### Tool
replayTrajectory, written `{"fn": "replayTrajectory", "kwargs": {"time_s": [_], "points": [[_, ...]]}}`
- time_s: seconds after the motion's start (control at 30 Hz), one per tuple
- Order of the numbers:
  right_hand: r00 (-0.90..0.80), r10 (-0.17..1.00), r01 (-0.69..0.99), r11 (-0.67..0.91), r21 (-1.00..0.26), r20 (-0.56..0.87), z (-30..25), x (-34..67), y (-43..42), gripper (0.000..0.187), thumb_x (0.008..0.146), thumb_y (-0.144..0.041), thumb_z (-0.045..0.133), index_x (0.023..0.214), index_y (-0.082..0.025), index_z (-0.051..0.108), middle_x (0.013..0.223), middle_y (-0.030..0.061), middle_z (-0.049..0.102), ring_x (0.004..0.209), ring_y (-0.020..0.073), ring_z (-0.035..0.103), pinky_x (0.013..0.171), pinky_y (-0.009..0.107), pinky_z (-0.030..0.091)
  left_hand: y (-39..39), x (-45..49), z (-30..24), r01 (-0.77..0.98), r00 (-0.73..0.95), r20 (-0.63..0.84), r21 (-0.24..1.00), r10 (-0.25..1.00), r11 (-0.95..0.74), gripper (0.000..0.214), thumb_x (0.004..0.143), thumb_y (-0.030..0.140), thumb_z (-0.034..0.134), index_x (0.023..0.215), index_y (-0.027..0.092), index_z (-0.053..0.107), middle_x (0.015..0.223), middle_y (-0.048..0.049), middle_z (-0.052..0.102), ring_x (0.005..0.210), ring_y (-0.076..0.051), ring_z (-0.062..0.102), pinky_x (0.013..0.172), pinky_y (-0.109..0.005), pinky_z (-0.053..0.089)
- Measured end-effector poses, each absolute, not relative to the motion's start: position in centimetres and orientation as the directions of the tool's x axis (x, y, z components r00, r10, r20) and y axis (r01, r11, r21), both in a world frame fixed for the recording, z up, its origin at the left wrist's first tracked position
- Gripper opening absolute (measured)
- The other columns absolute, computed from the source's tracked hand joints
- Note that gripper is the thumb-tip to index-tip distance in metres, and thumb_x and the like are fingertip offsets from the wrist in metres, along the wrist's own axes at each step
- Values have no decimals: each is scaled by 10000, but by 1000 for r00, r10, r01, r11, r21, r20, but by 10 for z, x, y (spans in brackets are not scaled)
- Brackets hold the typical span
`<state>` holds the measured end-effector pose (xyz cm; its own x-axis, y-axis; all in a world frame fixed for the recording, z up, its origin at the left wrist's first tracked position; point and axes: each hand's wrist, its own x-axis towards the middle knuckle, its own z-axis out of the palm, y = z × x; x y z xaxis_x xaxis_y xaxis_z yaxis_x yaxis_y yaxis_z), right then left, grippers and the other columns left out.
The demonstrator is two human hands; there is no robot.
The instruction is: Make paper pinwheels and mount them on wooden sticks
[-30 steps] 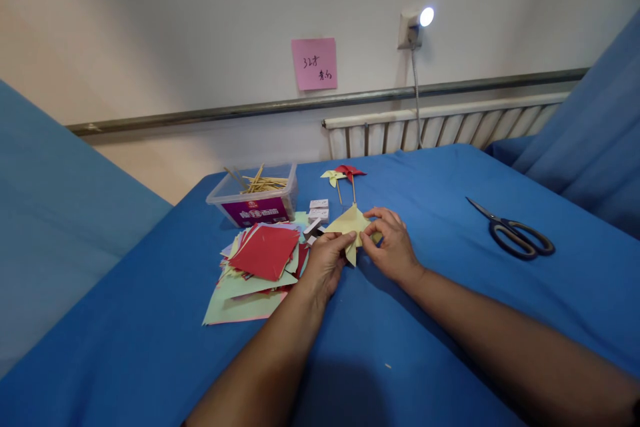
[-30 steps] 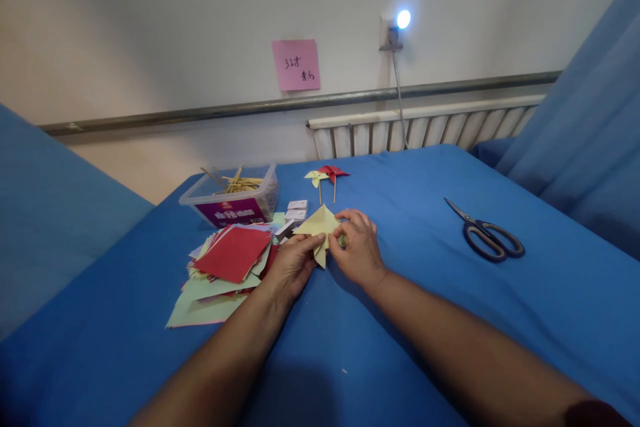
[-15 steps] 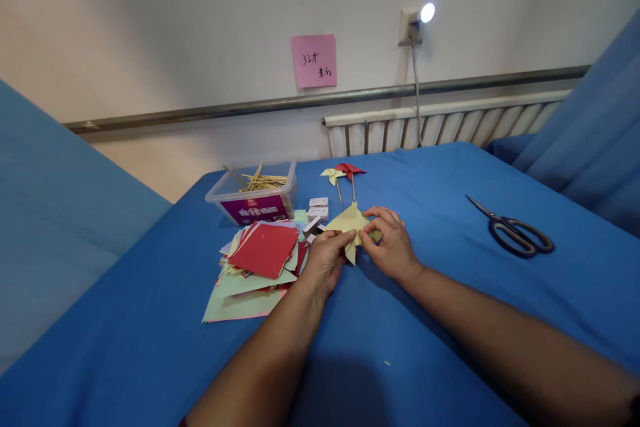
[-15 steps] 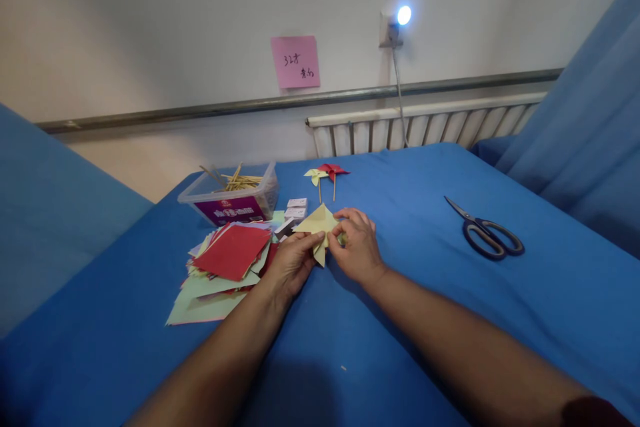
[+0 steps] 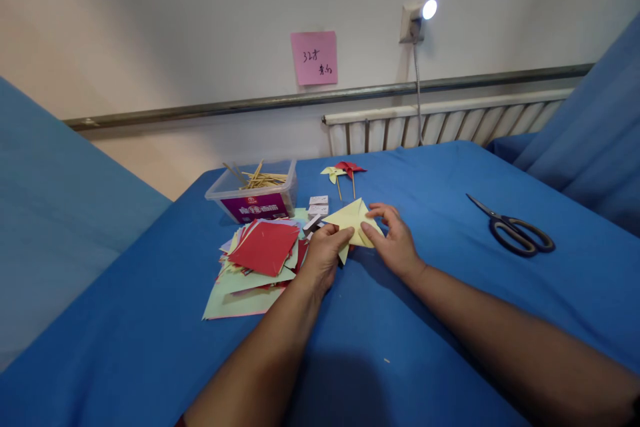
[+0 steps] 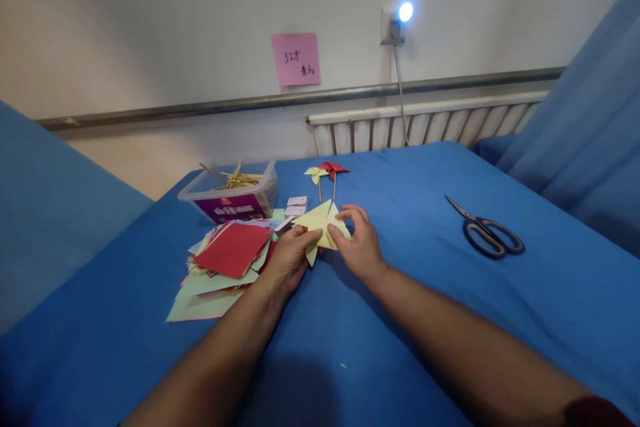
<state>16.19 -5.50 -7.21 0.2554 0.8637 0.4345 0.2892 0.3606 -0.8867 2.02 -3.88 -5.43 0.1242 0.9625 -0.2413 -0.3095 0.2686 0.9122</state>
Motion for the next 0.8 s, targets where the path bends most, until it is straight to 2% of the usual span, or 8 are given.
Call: {"fn": "replayTrajectory", "kwargs": {"time_s": [0.07,0.13,0.2,0.43,0.57,0.63,0.7,0.8], "points": [[293,927,4,244,-970,234,-71,163,-52,363,741,-440,674,1005,-212,570,1068,95,657,970,244,631,821,406,507,-39,18,-50,-255,148,-226,932,963,258,278,554,241,809,712,136,606,667,-42,673,560,-152,609,560,-266,467],[200,978,-239,106,-965,58,-69,165,-49,421,722,-477,698,1010,-203,560,920,67,687,821,220,658,736,373,525,-40,17,-46,-205,169,-211,948,963,244,276,549,222,806,713,141,600,682,-42,679,569,-155,616,568,-265,473],[78,997,-354,32,-935,5,-67,167,-48,421,690,-461,740,973,-196,576,833,40,692,741,202,658,709,355,523,-40,16,-43,-176,206,-190,958,960,227,281,545,194,799,749,141,612,706,-43,687,592,-161,629,595,-271,488],[-146,989,-310,-29,-950,17,-68,172,-52,454,551,-300,842,935,-189,627,785,8,701,645,171,642,630,307,504,-39,8,-37,22,335,-140,990,932,141,325,557,141,772,857,132,645,746,-61,699,620,-164,641,580,-246,474],[-121,993,-309,-25,-951,14,-71,167,-53,434,562,-325,827,917,-195,616,761,3,693,603,160,623,595,301,502,-38,7,-42,82,303,-130,990,944,111,376,579,155,767,930,142,634,749,-68,707,611,-173,641,565,-251,471],[-35,999,-316,9,-949,21,-71,163,-52,441,571,-344,819,925,-197,601,774,7,691,618,166,625,608,313,513,-39,10,-44,25,212,-125,992,969,123,421,574,165,784,965,152,629,751,-61,707,601,-167,634,563,-253,472],[91,995,-308,55,-950,29,-71,160,-52,441,587,-361,805,933,-195,587,786,10,687,642,171,630,633,322,520,-41,13,-46,-131,143,-165,974,976,184,442,581,189,796,991,162,633,791,-61,711,636,-168,643,601,-267,494],[247,967,-277,126,-952,56,-72,158,-50,431,617,-370,779,952,-200,568,817,13,681,685,177,633,669,329,524,-45,19,-46,-406,236,-283,840,930,359,357,649,245,765,976,155,652,874,-89,715,743,-189,667,698,-306,525]]}}
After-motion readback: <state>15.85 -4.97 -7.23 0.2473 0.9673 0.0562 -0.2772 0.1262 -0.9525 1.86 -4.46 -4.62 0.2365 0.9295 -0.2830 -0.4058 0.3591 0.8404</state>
